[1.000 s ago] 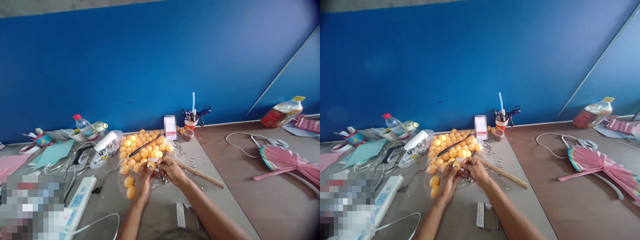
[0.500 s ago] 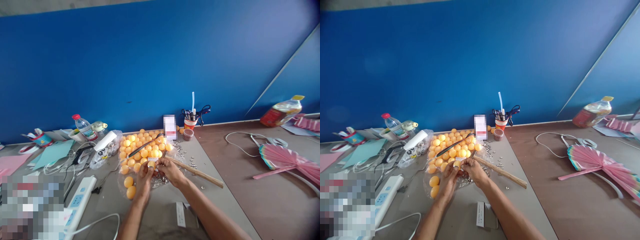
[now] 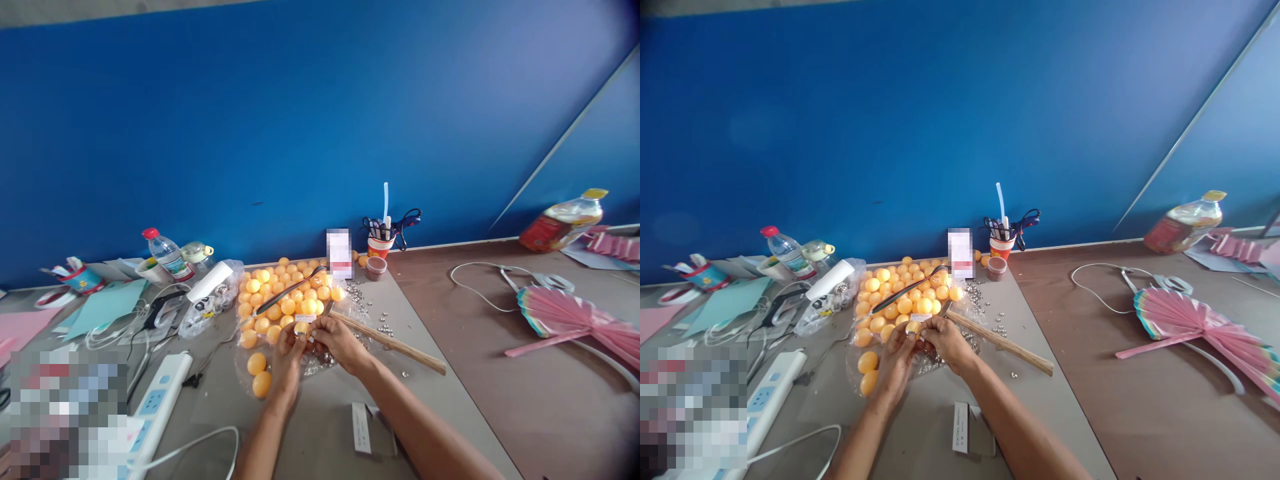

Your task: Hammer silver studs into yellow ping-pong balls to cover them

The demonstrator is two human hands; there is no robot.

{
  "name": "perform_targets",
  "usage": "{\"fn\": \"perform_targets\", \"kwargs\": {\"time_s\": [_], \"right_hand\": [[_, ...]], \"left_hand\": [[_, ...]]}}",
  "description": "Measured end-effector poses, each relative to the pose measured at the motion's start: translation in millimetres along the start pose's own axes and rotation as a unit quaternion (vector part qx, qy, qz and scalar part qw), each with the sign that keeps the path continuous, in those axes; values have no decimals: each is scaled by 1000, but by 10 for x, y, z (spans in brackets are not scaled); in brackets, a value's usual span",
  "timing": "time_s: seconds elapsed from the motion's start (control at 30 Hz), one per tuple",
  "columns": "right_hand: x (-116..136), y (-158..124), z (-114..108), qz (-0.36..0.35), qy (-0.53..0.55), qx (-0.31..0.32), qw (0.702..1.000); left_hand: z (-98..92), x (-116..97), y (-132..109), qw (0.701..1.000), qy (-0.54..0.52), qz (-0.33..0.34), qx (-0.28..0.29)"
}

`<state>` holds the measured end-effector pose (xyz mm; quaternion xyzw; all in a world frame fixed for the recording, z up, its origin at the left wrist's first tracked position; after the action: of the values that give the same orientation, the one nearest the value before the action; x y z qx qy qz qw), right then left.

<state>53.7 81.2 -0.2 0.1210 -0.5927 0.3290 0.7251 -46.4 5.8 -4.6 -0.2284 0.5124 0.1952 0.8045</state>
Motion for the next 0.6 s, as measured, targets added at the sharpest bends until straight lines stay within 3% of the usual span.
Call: {"fn": "perform_targets", "kwargs": {"time_s": [0.6], "right_hand": [[28,-11,16,-20,-32,2,999]], "left_hand": [[2,15,-2,1000,1,1,16]]}}
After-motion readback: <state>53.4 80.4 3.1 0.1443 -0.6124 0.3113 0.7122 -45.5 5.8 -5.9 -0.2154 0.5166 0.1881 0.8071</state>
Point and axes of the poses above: each hand's wrist, its own y-axis towards the middle knuckle, its own z-axis out of the palm, x = y × z, the point moved 4 cm from there along y, towards the middle knuckle, and after that the axes turned 2 degrees about -x, right-handed, at the moved point
